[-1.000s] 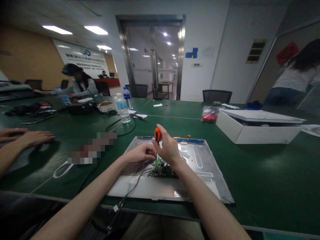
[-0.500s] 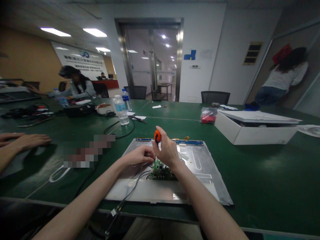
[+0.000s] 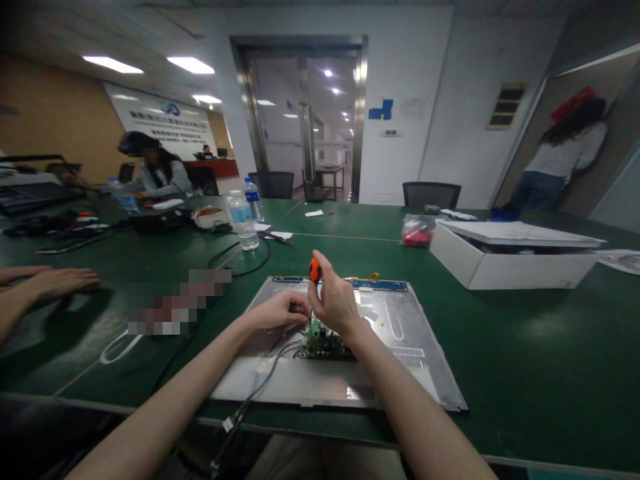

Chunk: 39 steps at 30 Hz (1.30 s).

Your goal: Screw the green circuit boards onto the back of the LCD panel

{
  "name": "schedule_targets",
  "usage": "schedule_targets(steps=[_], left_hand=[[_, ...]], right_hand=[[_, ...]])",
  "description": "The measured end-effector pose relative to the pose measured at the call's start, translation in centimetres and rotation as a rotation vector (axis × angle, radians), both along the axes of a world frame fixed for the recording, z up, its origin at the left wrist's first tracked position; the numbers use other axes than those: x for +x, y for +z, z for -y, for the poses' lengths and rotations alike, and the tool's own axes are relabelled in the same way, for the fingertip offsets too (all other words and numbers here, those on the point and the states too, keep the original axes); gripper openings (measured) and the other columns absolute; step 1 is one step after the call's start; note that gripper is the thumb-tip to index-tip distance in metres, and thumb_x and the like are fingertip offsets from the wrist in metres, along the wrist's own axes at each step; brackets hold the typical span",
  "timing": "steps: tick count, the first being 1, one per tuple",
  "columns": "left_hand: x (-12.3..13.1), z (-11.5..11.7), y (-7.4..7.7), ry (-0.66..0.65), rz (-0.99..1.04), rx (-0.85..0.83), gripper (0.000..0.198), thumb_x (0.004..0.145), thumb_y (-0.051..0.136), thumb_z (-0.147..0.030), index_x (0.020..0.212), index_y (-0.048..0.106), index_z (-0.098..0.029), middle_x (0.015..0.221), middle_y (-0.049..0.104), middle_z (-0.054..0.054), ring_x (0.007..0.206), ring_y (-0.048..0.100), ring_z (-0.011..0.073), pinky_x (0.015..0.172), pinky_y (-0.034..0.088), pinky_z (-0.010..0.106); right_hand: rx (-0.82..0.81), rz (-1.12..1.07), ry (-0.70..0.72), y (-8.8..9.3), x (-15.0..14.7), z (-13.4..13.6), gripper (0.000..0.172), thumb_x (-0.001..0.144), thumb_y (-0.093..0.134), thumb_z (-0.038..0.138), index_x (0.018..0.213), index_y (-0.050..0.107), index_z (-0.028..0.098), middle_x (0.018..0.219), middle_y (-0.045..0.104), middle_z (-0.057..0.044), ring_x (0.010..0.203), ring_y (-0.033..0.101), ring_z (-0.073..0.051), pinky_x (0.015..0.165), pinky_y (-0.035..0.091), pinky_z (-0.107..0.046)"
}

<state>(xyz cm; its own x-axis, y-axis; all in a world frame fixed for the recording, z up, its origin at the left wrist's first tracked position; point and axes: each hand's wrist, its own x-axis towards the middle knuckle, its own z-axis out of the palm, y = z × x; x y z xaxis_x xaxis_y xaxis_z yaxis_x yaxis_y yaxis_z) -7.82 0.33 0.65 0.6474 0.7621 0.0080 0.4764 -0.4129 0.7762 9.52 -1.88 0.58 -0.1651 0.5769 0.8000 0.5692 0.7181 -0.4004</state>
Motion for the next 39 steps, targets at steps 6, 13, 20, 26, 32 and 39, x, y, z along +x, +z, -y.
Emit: schedule_targets(steps=[6,13,20,26,32,39], left_hand=[[0.0,-0.1,-0.1,0.002,-0.012,0.014,0.005,0.066,0.063,-0.015,0.068,0.067,-0.015,0.061,0.061,-0.002,0.062,0.054,0.0130,0.063,0.043,0.023],[-0.1,-0.3,-0.5,0.042,-0.023,0.058,0.011,0.066,0.058,-0.012,0.070,0.067,-0.015,0.068,0.063,-0.001,0.067,0.057,0.0139,0.065,0.044,0.022],[-0.5,-1.0,-0.8,0.129,-0.029,0.147,0.028,0.062,0.047,-0.003,0.076,0.069,-0.015,0.075,0.066,0.001,0.071,0.057,0.0139,0.065,0.043,0.022],[-0.4,-0.8,-0.8,0.127,-0.049,0.179,0.023,0.065,0.052,-0.006,0.077,0.069,-0.014,0.071,0.065,0.000,0.066,0.056,0.0132,0.061,0.041,0.021],[-0.3,-0.6,-0.8,0.124,-0.053,0.200,0.012,0.070,0.060,-0.016,0.080,0.067,-0.014,0.072,0.064,0.000,0.070,0.057,0.0150,0.065,0.042,0.023],[-0.4,-0.7,-1.1,0.124,-0.083,0.195,0.011,0.071,0.058,-0.016,0.076,0.068,-0.014,0.070,0.064,0.000,0.067,0.057,0.0147,0.063,0.042,0.022]], right_hand=[[0.053,-0.004,-0.055,-0.1,-0.2,-0.2,0.051,0.088,0.050,0.030,0.134,0.036,0.015,0.065,0.055,0.004,0.044,0.045,-0.009,0.048,0.037,-0.020],[0.021,-0.005,-0.042,-0.1,-0.1,-0.2,0.050,0.088,0.050,0.031,0.134,0.037,0.016,0.064,0.056,0.004,0.046,0.051,-0.010,0.049,0.038,-0.021],[-0.044,0.011,0.021,-0.1,0.3,0.0,0.062,0.085,0.048,0.024,0.142,0.027,0.015,0.055,0.055,0.006,0.040,0.049,-0.011,0.046,0.036,-0.022],[-0.019,0.008,0.004,-0.1,0.2,0.1,0.059,0.084,0.049,0.024,0.139,0.030,0.015,0.055,0.051,0.008,0.041,0.048,-0.010,0.045,0.035,-0.020],[0.017,0.000,-0.061,-0.1,0.0,0.0,0.054,0.085,0.052,0.030,0.135,0.036,0.016,0.058,0.051,0.007,0.043,0.046,-0.010,0.048,0.037,-0.021],[-0.049,0.013,0.024,0.0,0.2,0.2,0.059,0.086,0.046,0.024,0.142,0.027,0.016,0.056,0.050,0.008,0.040,0.046,-0.010,0.045,0.035,-0.021]])
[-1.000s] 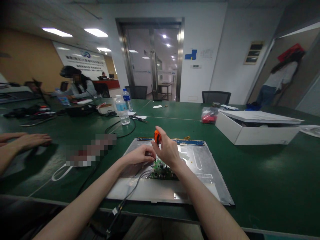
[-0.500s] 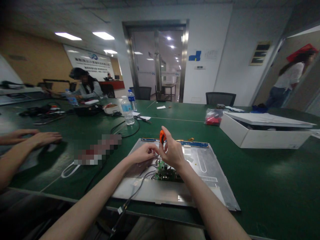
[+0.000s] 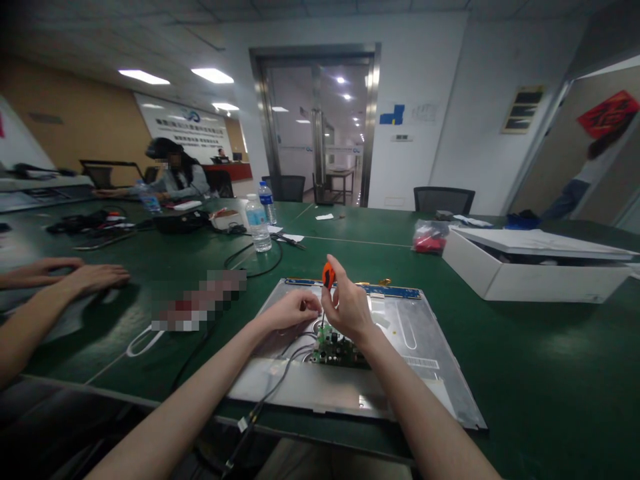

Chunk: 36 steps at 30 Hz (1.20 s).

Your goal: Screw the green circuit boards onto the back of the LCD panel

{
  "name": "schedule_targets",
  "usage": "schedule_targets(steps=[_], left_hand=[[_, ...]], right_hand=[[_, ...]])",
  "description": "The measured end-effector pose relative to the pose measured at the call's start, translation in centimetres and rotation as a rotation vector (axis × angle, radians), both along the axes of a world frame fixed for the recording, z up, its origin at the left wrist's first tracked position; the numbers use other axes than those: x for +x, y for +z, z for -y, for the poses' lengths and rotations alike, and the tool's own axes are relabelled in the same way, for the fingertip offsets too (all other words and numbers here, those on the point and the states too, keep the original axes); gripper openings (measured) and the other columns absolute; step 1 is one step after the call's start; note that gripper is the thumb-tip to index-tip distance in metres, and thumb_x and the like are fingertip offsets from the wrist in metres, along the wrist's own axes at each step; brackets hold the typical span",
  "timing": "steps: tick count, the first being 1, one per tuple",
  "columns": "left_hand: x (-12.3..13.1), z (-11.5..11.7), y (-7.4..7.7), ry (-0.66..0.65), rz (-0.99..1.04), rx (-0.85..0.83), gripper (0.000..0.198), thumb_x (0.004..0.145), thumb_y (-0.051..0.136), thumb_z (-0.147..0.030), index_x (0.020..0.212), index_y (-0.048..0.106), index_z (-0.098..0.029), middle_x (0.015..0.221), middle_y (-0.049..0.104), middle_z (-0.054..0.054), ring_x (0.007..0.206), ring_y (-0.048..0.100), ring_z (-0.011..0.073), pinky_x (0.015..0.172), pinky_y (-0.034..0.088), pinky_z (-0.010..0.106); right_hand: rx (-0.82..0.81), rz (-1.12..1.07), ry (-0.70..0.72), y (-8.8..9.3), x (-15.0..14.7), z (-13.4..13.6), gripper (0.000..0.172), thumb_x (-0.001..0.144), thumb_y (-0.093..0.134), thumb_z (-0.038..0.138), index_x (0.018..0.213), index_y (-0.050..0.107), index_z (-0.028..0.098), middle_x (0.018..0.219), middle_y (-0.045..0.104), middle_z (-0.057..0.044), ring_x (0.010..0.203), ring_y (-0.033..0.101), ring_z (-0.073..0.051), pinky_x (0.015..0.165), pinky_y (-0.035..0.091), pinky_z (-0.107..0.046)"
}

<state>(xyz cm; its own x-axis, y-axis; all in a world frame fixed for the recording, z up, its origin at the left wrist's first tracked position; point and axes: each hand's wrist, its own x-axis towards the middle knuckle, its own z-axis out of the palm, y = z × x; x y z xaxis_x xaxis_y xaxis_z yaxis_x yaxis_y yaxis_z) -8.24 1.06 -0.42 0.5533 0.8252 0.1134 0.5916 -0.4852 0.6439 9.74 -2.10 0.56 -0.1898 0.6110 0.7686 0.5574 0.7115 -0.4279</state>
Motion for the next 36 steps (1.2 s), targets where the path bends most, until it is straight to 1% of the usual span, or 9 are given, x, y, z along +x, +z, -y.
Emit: schedule_targets(steps=[6,13,16,20,23,26,29,32,36], left_hand=[[0.0,0.0,0.0,0.015,-0.023,0.000,0.009,0.071,0.058,-0.015,0.073,0.067,-0.014,0.067,0.062,0.000,0.064,0.056,0.0141,0.061,0.041,0.022],[0.0,0.2,0.3,0.020,-0.043,0.014,0.010,0.071,0.058,-0.017,0.073,0.066,-0.014,0.066,0.060,-0.001,0.063,0.055,0.0142,0.061,0.040,0.022],[0.1,0.3,0.4,0.023,-0.059,0.021,0.010,0.070,0.057,-0.017,0.072,0.066,-0.014,0.065,0.060,-0.001,0.062,0.054,0.0139,0.060,0.039,0.022],[0.1,0.5,0.5,0.026,-0.094,0.040,0.010,0.070,0.057,-0.016,0.072,0.067,-0.013,0.065,0.059,-0.001,0.062,0.054,0.0139,0.059,0.038,0.022],[0.2,0.7,0.8,0.017,-0.124,0.054,0.011,0.071,0.057,-0.017,0.074,0.068,-0.014,0.066,0.061,0.000,0.064,0.054,0.0148,0.060,0.038,0.022],[0.3,1.0,1.3,-0.001,-0.142,0.071,0.015,0.071,0.057,-0.016,0.080,0.069,-0.015,0.073,0.064,0.001,0.069,0.057,0.0165,0.064,0.040,0.023],[0.4,1.7,2.0,-0.009,-0.155,0.092,0.020,0.070,0.058,-0.014,0.086,0.069,-0.016,0.084,0.068,0.003,0.079,0.058,0.0191,0.072,0.042,0.025],[0.4,3.1,2.4,0.024,-0.206,0.142,0.016,0.073,0.059,-0.016,0.086,0.068,-0.018,0.090,0.069,0.005,0.085,0.060,0.0213,0.076,0.043,0.027],[0.5,5.4,2.1,0.075,-0.240,0.205,0.015,0.080,0.056,-0.019,0.090,0.067,-0.018,0.091,0.068,0.007,0.086,0.060,0.0222,0.078,0.044,0.029]], right_hand=[[0.017,-0.009,-0.013,0.1,-0.1,0.0,0.057,0.085,0.047,0.022,0.140,0.030,0.015,0.057,0.051,0.007,0.041,0.047,-0.010,0.045,0.037,-0.021],[0.052,-0.032,-0.067,0.0,-0.2,-0.2,0.053,0.085,0.054,0.029,0.133,0.039,0.016,0.058,0.051,0.008,0.043,0.046,-0.008,0.048,0.039,-0.020],[0.018,-0.021,-0.036,0.0,-0.1,-0.1,0.054,0.086,0.052,0.029,0.136,0.036,0.017,0.061,0.054,0.006,0.043,0.048,-0.008,0.048,0.039,-0.020],[-0.001,-0.018,0.016,0.1,0.0,0.0,0.056,0.086,0.047,0.023,0.139,0.031,0.016,0.063,0.056,0.005,0.042,0.048,-0.008,0.045,0.037,-0.019],[0.014,-0.016,0.000,0.1,-0.1,0.0,0.056,0.085,0.047,0.021,0.138,0.032,0.015,0.059,0.053,0.007,0.041,0.047,-0.008,0.045,0.037,-0.020],[0.035,-0.009,-0.018,0.1,-0.2,0.0,0.054,0.085,0.047,0.021,0.137,0.034,0.015,0.055,0.048,0.008,0.041,0.046,-0.009,0.044,0.035,-0.020],[0.069,-0.015,-0.036,0.1,-0.3,-0.1,0.051,0.085,0.048,0.024,0.134,0.036,0.015,0.055,0.047,0.009,0.042,0.045,-0.009,0.045,0.035,-0.020],[0.082,-0.020,-0.056,0.1,-0.4,-0.2,0.048,0.086,0.050,0.029,0.131,0.040,0.016,0.056,0.047,0.008,0.042,0.045,-0.009,0.046,0.035,-0.021],[0.054,-0.014,-0.027,0.1,-0.4,-0.1,0.049,0.088,0.050,0.030,0.134,0.038,0.017,0.057,0.049,0.008,0.043,0.047,-0.009,0.046,0.035,-0.021]])
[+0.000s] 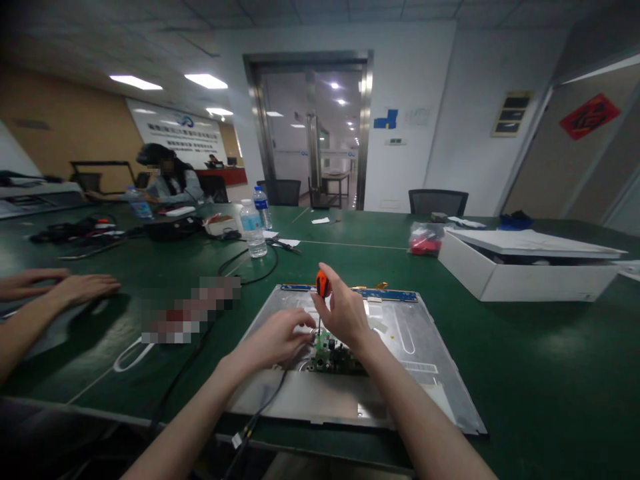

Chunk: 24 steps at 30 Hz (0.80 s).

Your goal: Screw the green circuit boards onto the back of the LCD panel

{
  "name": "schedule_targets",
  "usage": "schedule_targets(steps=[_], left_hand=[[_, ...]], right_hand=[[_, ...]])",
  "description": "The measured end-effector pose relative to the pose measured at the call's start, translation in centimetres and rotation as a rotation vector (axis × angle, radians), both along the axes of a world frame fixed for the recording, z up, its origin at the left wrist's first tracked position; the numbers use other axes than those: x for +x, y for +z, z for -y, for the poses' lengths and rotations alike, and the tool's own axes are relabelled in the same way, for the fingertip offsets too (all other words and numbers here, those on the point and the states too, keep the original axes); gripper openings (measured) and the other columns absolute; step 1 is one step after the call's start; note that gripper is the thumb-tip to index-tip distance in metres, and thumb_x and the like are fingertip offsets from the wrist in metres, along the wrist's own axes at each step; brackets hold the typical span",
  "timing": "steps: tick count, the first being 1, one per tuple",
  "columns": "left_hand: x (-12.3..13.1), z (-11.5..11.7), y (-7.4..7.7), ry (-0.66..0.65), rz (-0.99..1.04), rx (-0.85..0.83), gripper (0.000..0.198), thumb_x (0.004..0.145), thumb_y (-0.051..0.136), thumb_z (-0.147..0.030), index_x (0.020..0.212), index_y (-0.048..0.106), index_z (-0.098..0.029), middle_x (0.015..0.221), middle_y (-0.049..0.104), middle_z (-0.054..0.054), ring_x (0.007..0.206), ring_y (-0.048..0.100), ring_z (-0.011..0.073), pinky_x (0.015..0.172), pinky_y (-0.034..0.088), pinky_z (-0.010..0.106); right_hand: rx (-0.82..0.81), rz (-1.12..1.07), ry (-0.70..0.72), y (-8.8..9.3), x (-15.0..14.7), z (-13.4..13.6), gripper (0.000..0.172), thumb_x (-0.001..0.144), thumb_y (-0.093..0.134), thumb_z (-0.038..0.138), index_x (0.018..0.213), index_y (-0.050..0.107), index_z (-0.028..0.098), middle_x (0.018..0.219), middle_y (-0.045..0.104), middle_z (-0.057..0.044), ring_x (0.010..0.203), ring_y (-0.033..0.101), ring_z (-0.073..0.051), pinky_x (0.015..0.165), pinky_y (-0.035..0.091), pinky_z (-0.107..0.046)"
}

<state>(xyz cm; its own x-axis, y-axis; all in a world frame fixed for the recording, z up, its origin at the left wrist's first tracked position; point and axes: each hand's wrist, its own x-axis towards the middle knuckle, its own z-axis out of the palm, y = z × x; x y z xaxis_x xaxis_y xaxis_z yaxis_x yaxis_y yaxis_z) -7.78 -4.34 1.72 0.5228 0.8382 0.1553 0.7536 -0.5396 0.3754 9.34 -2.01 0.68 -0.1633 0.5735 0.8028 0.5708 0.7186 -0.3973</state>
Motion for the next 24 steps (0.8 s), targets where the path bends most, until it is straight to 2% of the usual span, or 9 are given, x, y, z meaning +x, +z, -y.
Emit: schedule_targets(steps=[7,10,13,16,21,24], left_hand=[[0.2,2.2,-2.1,-0.026,0.114,-0.016,0.029,0.091,0.041,-0.019,0.108,0.064,-0.018,0.109,0.065,0.009,0.101,0.058,0.0223,0.091,0.044,0.033],[0.4,2.5,-2.6,0.005,0.145,-0.005,0.032,0.092,0.039,-0.021,0.111,0.065,-0.019,0.113,0.065,0.009,0.103,0.057,0.0225,0.095,0.043,0.035],[0.5,2.5,-2.9,0.022,0.153,0.010,0.033,0.093,0.039,-0.024,0.110,0.066,-0.018,0.112,0.065,0.009,0.103,0.057,0.0226,0.095,0.042,0.036],[0.6,2.6,-3.2,0.039,0.159,0.036,0.032,0.093,0.041,-0.026,0.110,0.067,-0.018,0.112,0.066,0.009,0.103,0.057,0.0232,0.094,0.043,0.037],[0.6,2.6,-3.3,0.041,0.170,0.044,0.035,0.093,0.039,-0.027,0.112,0.066,-0.016,0.113,0.065,0.010,0.105,0.057,0.0242,0.095,0.042,0.038],[0.4,2.6,-3.1,0.026,0.202,0.024,0.035,0.094,0.037,-0.028,0.109,0.067,-0.017,0.111,0.065,0.010,0.104,0.057,0.0235,0.094,0.042,0.036]], right_hand=[[-0.024,-0.011,0.051,0.2,0.1,0.4,0.051,0.087,0.044,0.022,0.137,0.032,0.016,0.059,0.055,0.006,0.040,0.044,-0.009,0.043,0.035,-0.021],[-0.003,-0.011,0.019,0.1,0.0,0.3,0.050,0.087,0.045,0.022,0.135,0.035,0.016,0.055,0.050,0.008,0.040,0.044,-0.009,0.045,0.035,-0.021],[0.021,-0.025,-0.017,0.0,-0.1,0.1,0.049,0.086,0.049,0.026,0.134,0.037,0.017,0.055,0.045,0.010,0.041,0.042,-0.008,0.046,0.035,-0.020],[0.043,-0.025,-0.028,0.1,0.0,0.2,0.050,0.085,0.053,0.031,0.132,0.040,0.018,0.060,0.047,0.008,0.044,0.041,-0.008,0.047,0.036,-0.020],[-0.016,0.005,0.056,0.3,0.1,0.4,0.054,0.087,0.047,0.025,0.138,0.033,0.016,0.058,0.050,0.007,0.044,0.044,-0.009,0.048,0.038,-0.021],[-0.024,0.003,0.026,0.4,0.2,0.2,0.053,0.088,0.046,0.025,0.138,0.033,0.015,0.057,0.050,0.007,0.043,0.044,-0.009,0.049,0.038,-0.022]])
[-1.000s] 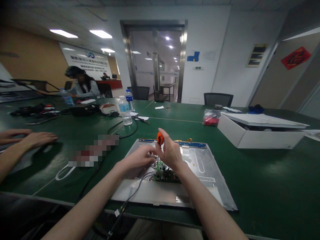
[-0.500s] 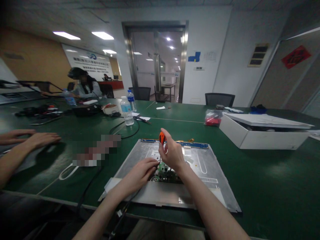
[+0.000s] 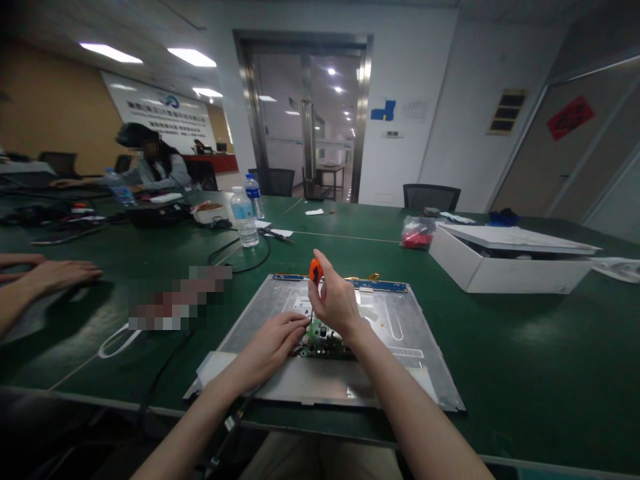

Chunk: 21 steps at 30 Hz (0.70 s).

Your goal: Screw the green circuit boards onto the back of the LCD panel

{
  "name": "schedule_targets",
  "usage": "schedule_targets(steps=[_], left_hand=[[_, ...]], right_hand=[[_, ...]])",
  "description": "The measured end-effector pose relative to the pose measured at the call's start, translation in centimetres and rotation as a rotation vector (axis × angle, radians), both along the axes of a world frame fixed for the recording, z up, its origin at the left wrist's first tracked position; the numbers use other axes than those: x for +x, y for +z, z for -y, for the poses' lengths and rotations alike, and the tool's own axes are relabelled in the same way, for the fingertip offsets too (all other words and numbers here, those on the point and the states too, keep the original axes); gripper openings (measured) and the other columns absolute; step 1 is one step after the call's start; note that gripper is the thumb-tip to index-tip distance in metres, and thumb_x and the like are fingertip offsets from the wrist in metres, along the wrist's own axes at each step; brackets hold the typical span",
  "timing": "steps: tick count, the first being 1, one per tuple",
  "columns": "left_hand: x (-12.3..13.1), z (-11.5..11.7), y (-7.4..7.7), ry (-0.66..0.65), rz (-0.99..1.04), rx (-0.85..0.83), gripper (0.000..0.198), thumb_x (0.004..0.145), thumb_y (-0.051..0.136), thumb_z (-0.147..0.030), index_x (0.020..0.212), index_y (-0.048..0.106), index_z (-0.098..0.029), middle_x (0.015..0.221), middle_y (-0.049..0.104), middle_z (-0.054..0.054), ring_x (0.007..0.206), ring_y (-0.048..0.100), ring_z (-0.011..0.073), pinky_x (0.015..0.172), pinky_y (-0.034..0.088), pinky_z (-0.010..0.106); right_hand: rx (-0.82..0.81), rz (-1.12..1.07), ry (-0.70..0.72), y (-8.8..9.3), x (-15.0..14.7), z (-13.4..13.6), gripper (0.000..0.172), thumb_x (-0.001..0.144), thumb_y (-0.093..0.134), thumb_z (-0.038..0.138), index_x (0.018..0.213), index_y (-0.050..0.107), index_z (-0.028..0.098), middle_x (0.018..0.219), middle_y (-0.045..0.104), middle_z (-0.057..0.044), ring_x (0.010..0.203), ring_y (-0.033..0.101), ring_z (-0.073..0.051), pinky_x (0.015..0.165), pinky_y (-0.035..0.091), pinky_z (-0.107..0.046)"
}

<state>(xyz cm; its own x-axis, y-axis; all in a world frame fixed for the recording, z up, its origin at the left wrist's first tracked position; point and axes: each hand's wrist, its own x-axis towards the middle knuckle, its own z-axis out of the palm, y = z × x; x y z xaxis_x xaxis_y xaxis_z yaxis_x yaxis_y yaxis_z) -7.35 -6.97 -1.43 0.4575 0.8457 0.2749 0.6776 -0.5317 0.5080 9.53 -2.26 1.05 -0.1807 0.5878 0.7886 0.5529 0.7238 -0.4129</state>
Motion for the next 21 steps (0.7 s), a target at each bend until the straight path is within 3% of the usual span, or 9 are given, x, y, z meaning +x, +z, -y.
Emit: schedule_targets(steps=[6,14,21], left_hand=[[-0.18,-0.08,0.27,-0.034,0.049,-0.043,0.039,0.096,0.033,-0.032,0.106,0.068,-0.019,0.112,0.064,0.008,0.104,0.057,0.0225,0.093,0.042,0.034],[-0.06,-0.08,0.12,-0.017,0.039,-0.044,0.039,0.095,0.034,-0.031,0.109,0.068,-0.018,0.113,0.064,0.009,0.106,0.056,0.0227,0.095,0.042,0.034],[-0.14,-0.18,-0.03,-0.035,0.047,-0.023,0.040,0.097,0.032,-0.033,0.108,0.068,-0.018,0.111,0.065,0.009,0.104,0.058,0.0225,0.092,0.043,0.034]], right_hand=[[0.066,0.003,-0.058,0.22,0.21,-0.08,0.048,0.085,0.055,0.034,0.129,0.044,0.018,0.062,0.049,0.007,0.045,0.040,-0.008,0.050,0.037,-0.021],[0.000,-0.012,-0.002,-0.14,0.36,-0.10,0.054,0.087,0.046,0.022,0.138,0.032,0.015,0.061,0.051,0.006,0.044,0.046,-0.009,0.050,0.039,-0.022],[0.075,-0.009,-0.039,-0.01,0.35,-0.27,0.050,0.085,0.057,0.036,0.129,0.043,0.017,0.069,0.057,0.003,0.046,0.042,-0.009,0.049,0.038,-0.022]])
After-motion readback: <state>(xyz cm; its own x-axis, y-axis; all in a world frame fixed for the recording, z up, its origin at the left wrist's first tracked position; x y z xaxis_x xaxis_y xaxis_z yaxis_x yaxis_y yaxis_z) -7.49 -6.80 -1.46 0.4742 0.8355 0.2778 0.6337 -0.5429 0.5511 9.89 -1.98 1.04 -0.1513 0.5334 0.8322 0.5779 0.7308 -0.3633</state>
